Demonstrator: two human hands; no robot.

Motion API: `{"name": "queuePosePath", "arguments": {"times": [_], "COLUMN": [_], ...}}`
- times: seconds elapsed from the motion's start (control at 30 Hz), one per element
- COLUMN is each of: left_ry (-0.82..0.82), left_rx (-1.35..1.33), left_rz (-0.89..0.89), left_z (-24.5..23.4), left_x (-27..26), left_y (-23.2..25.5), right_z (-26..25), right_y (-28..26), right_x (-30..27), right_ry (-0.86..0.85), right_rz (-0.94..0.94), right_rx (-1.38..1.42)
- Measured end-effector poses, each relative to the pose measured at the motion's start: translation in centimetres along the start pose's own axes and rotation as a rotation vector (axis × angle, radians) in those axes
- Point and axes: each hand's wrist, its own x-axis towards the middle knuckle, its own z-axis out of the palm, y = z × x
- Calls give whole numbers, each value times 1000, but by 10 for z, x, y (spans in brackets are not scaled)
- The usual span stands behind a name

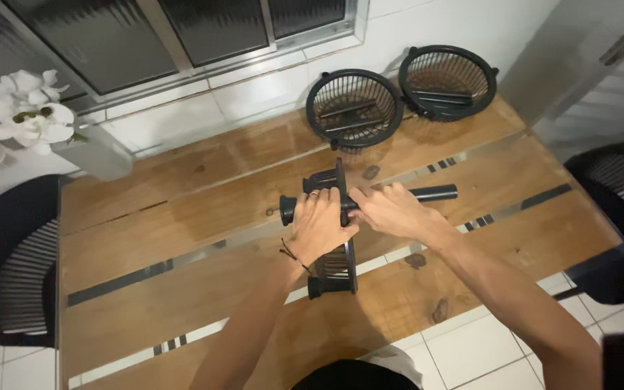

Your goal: The person assembles a small black metal stand by inserting rods into a circular base and attaching a vertical support. They repeatedly insert and remove the rods to adjust fit, then place the assembled stand on the table.

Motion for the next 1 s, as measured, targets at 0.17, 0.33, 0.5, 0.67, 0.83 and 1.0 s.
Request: {"name": "queuePosePath", "arguments": {"times": [0.17,0.33,0.5,0.67,0.83,1.0], "left_ry": [2,70,209,179,282,220], "left_rx": [-72,-46,-83,-94,-77,-45], "left_rz": [34,128,81,2,53,16], "left_z": [-1,5,1,1,7,10], "left_x": [1,1,-2,5,13,16], "left_y": [-5,2,21,38,38,35], "right_z": [2,7,16,31,39,41], "right_y": [12,20,28,42,51,55], "right_x": [-2,-11,-22,-29,-31,-28], "right_ry": [-64,-59,-14,37,86,136], "right_rz": [-41,-25,-43,-72,-73,-104], "right_rx": [8,4,-32,-174,-308,-336]}}
